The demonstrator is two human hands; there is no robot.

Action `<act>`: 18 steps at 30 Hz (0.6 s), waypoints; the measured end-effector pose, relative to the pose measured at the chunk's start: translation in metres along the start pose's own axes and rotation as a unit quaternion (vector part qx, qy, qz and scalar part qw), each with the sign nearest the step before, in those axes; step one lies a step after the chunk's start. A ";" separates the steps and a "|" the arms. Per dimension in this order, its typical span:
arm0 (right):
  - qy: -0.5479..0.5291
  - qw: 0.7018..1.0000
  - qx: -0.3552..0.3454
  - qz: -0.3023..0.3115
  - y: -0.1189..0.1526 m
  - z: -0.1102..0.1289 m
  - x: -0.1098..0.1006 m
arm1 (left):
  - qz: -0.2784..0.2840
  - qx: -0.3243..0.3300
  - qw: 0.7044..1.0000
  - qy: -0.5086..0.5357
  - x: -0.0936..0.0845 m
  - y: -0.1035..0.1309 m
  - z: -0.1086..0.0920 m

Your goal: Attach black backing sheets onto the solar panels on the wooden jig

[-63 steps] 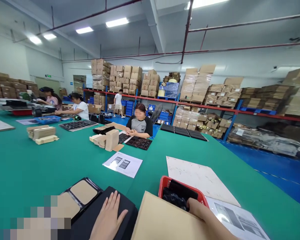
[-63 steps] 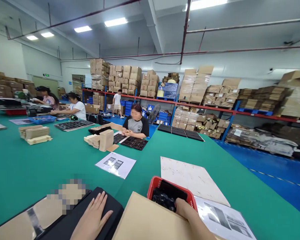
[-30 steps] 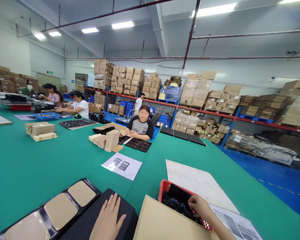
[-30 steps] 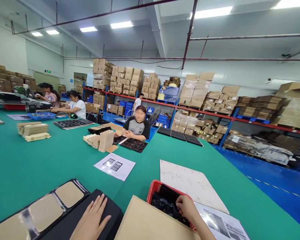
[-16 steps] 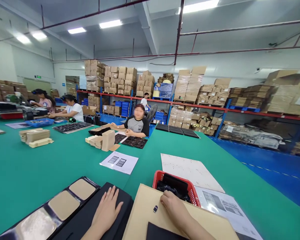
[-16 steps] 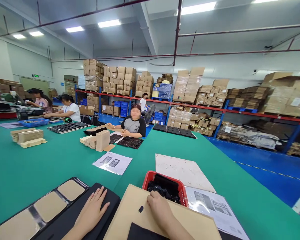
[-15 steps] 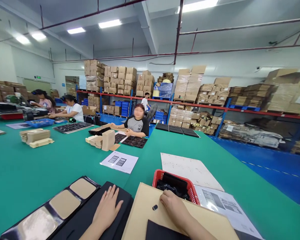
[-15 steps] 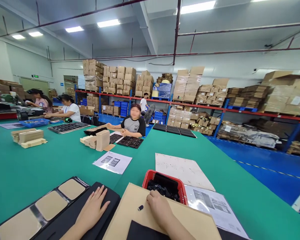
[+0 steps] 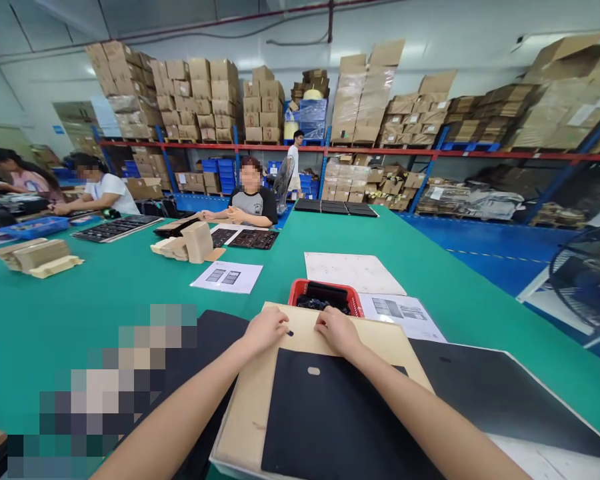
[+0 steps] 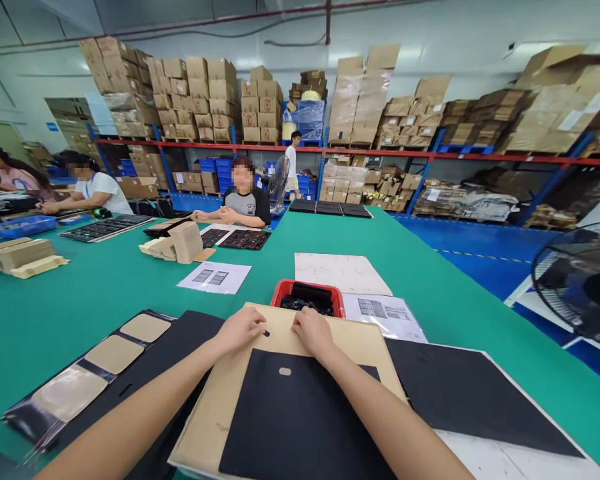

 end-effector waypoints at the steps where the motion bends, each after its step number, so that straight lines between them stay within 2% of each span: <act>1: 0.008 1.000 -0.010 0.001 0.003 0.002 0.000 | 0.009 0.007 1.000 -0.005 0.003 -0.004 -0.005; 7: 0.060 0.996 -0.070 0.015 0.026 0.013 -0.003 | 0.032 0.036 0.998 -0.041 0.015 -0.018 -0.019; 14: 0.093 0.994 -0.052 0.027 0.031 0.017 -0.004 | 0.013 0.080 0.993 -0.081 0.029 -0.020 -0.046; 18: 0.099 0.993 -0.046 0.035 0.031 0.020 -0.004 | 0.023 0.077 0.993 -0.081 0.038 -0.014 -0.048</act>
Point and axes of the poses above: each hand's wrist, its own y-axis away from the middle knuckle, its own x-axis out of the palm, z = x × y, the point moved 8 cm from there along -y, towards the middle knuckle, and after that the axes turned 4 degrees about y, right-handed, at the moved point
